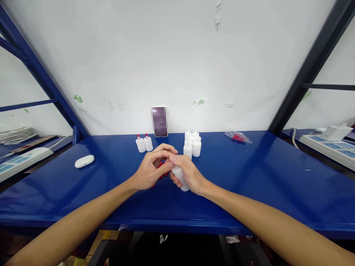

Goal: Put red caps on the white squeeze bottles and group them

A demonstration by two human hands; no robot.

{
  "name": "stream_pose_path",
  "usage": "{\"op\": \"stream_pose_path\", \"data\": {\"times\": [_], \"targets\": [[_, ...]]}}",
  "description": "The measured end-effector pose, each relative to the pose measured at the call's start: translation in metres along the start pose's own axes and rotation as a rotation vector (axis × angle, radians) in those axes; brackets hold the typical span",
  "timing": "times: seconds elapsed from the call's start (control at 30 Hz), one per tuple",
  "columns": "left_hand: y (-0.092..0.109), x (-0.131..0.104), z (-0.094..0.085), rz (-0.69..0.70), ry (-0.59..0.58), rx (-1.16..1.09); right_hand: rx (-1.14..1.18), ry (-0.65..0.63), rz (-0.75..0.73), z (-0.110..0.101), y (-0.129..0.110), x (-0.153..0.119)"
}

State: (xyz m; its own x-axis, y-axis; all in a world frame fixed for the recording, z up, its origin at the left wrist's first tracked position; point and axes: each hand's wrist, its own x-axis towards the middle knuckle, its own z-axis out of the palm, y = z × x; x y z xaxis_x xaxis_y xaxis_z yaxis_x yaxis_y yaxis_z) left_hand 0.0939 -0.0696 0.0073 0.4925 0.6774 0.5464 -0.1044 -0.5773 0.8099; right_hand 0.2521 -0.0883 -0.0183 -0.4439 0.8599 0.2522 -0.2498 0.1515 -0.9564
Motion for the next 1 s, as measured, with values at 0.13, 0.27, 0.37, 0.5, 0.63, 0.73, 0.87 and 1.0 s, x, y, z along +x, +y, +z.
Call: {"op": "stream_pose_path", "data": {"times": [0.13, 0.27, 0.37, 0.5, 0.63, 0.73, 0.87, 1.0], "targets": [[0.001, 0.006, -0.043, 0.103, 0.178, -0.003, -0.023, -0.01, -0.021, 0.004, -0.001, -0.004], [-0.004, -0.012, -0.101, -0.127, 0.142, 0.333, -0.099, -0.094, -0.124, 0.006, -0.005, -0.01], [-0.014, -0.033, -0.131, -0.34, 0.159, 0.554, -0.12, -0.178, -0.101, 0.007, -0.009, -0.012], [-0.032, -0.045, -0.147, -0.452, 0.15, 0.657, -0.191, -0.264, -0.055, 0.007, -0.01, -0.012], [-0.043, -0.04, -0.147, -0.407, 0.102, 0.66, -0.184, -0.272, -0.02, 0.005, -0.006, -0.013], [-0.04, -0.039, -0.143, -0.37, 0.155, 0.688, -0.159, -0.279, 0.013, 0.004, -0.003, -0.015], [-0.029, -0.042, -0.132, -0.305, 0.085, 0.797, -0.168, -0.32, 0.023, 0.004, -0.005, -0.013], [-0.025, -0.042, -0.118, -0.228, -0.206, 0.88, -0.16, -0.379, -0.02, 0.006, -0.008, -0.01]]}}
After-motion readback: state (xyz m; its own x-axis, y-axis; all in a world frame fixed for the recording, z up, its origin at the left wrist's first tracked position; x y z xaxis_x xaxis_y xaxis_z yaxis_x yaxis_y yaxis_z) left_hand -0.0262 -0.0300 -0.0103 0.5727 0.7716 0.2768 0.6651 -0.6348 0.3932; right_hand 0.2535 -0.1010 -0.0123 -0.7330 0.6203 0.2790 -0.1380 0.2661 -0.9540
